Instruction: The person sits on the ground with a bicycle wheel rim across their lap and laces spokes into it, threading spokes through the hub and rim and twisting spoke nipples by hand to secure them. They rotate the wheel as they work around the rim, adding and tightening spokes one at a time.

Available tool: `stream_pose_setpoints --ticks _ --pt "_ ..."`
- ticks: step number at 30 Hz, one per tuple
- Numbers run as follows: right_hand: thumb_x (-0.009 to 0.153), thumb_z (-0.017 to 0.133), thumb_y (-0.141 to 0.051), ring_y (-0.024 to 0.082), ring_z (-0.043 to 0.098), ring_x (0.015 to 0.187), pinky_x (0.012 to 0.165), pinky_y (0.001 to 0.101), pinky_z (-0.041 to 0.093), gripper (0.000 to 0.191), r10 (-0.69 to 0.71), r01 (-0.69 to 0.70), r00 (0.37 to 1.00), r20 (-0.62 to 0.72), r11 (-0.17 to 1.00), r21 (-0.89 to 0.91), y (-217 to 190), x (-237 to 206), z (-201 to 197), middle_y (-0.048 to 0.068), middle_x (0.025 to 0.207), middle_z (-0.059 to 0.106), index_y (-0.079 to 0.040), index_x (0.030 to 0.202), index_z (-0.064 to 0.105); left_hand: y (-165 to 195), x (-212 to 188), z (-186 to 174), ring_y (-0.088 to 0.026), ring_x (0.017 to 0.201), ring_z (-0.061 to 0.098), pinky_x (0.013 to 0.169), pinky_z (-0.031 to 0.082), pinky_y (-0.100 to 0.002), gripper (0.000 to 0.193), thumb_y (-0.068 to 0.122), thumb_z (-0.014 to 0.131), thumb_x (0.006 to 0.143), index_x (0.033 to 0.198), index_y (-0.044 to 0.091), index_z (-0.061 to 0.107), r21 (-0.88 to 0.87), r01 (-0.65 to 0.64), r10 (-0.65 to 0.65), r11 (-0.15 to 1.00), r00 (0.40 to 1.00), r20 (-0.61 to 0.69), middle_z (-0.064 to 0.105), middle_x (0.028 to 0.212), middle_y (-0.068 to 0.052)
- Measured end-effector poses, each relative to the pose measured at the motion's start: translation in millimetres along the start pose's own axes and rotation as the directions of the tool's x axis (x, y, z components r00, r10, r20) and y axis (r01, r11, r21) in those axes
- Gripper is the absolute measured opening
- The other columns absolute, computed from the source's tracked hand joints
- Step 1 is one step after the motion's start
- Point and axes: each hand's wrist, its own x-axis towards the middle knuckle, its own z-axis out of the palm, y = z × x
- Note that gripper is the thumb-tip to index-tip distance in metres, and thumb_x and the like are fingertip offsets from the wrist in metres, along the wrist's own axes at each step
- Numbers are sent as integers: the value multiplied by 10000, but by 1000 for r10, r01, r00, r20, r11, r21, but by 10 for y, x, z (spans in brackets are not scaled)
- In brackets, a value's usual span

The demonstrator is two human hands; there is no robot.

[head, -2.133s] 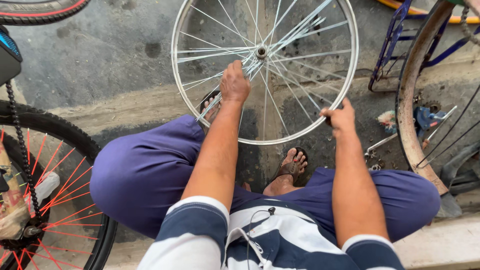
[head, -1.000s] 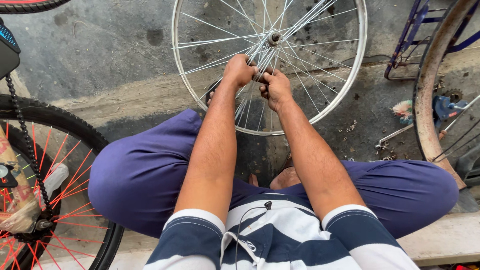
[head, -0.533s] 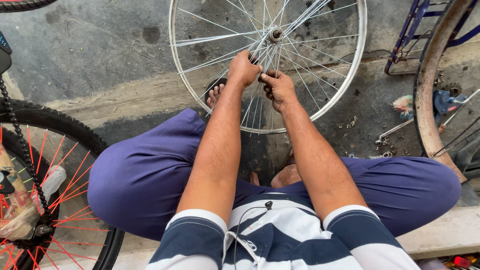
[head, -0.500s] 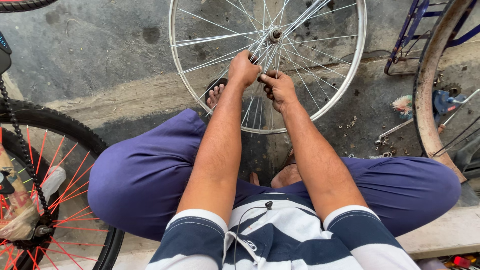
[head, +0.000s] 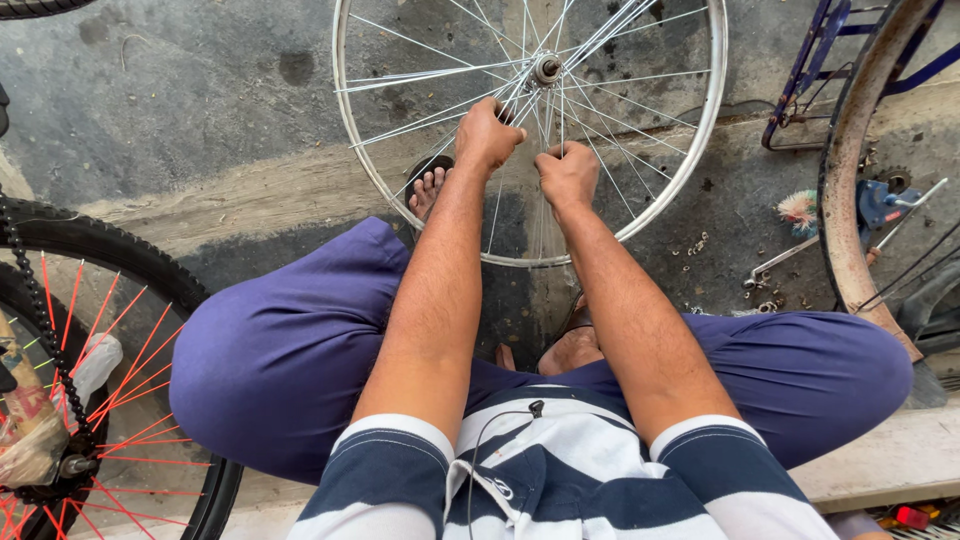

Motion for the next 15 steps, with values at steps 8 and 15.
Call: stream_pose_setpoints --ticks 8,15 --pt "777 836 -251 307 742 788 768 434 571 190 -71 83 996 58 966 -246 106 53 -175 149 813 757 -87 869 809 -15 8 21 -268 978 723 843 545 -413 389 254 884 686 1000 99 714 -1 2 -2 1000 1000 -9 763 1002 -91" --pt "850 810 -119 173 669 598 531 326 517 164 90 -140 957 275 976 168 131 65 -114 93 749 735 26 871 736 44 -35 -31 -208 840 729 771 547 -380 427 295 916 690 992 83 702 -28 41 -40 999 997 62 762 906 -90"
